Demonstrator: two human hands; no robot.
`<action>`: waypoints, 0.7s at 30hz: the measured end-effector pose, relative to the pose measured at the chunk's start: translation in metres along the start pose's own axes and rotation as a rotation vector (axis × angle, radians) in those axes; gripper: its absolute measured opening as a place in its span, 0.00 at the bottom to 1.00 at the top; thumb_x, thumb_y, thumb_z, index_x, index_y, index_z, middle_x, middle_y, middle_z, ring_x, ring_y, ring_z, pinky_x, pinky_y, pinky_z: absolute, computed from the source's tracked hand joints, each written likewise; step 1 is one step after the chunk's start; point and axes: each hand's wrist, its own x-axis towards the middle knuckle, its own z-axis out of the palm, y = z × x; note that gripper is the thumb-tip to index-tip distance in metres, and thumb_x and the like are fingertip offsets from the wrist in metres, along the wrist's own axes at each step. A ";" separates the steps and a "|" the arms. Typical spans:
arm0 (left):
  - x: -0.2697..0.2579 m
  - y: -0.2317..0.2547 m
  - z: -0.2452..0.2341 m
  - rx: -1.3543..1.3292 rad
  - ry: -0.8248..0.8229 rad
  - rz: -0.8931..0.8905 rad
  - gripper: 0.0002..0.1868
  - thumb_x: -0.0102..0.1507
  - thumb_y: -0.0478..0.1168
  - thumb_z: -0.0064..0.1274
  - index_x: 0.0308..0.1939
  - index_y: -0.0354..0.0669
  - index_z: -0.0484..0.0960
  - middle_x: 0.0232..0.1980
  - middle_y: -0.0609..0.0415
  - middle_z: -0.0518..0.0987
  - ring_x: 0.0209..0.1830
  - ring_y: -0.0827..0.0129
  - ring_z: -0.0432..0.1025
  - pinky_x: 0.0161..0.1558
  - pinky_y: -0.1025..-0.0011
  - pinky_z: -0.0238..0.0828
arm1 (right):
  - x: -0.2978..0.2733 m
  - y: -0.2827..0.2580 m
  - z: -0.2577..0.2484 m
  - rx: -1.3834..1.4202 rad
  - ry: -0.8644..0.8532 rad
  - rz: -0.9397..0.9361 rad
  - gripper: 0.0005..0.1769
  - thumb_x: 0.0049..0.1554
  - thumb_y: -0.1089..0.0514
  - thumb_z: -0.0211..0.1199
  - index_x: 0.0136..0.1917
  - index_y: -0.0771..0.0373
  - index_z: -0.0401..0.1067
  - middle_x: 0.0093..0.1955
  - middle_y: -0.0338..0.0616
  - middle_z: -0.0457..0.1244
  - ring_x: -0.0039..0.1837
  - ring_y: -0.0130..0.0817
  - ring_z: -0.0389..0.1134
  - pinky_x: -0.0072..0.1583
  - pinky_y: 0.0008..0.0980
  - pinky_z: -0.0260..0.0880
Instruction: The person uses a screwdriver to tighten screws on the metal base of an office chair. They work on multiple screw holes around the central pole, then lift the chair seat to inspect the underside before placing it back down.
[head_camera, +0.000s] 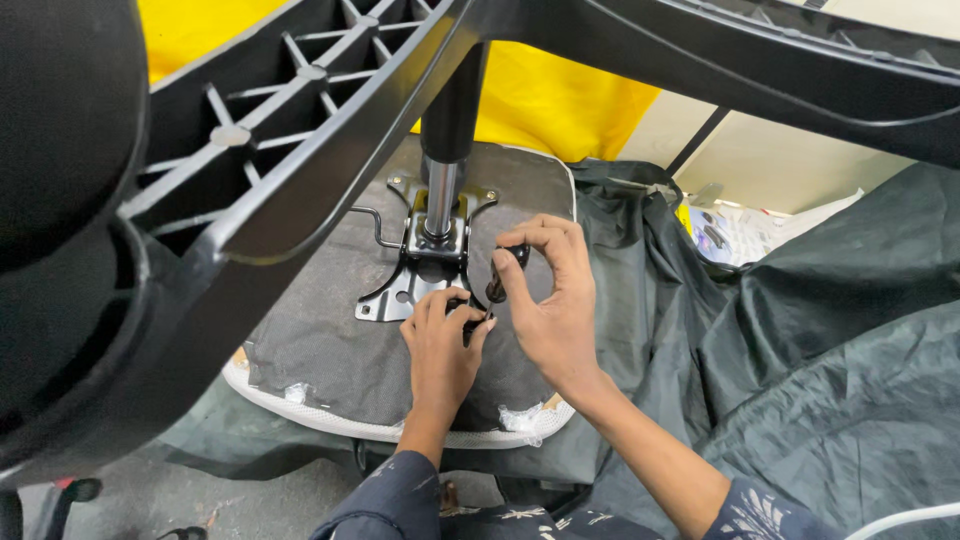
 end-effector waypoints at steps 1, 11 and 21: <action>0.002 0.000 0.000 0.007 0.003 -0.001 0.09 0.55 0.43 0.68 0.34 0.47 0.84 0.54 0.60 0.76 0.62 0.60 0.66 0.60 0.55 0.55 | 0.001 0.000 0.000 0.024 -0.005 0.015 0.09 0.64 0.66 0.63 0.58 0.64 0.72 0.63 0.46 0.63 0.63 0.32 0.67 0.67 0.31 0.67; 0.009 0.002 0.008 0.119 0.001 -0.008 0.15 0.52 0.47 0.71 0.31 0.47 0.80 0.50 0.59 0.76 0.60 0.60 0.66 0.58 0.54 0.55 | 0.003 0.008 0.001 0.324 0.008 0.158 0.13 0.62 0.69 0.63 0.60 0.68 0.69 0.67 0.46 0.58 0.66 0.29 0.64 0.68 0.32 0.67; 0.007 -0.008 -0.002 -0.019 -0.008 0.092 0.11 0.53 0.44 0.69 0.38 0.52 0.86 0.53 0.61 0.77 0.61 0.61 0.67 0.58 0.56 0.57 | 0.002 0.006 0.003 0.408 -0.091 0.193 0.15 0.69 0.67 0.51 0.68 0.66 0.62 0.70 0.44 0.62 0.72 0.31 0.64 0.73 0.34 0.63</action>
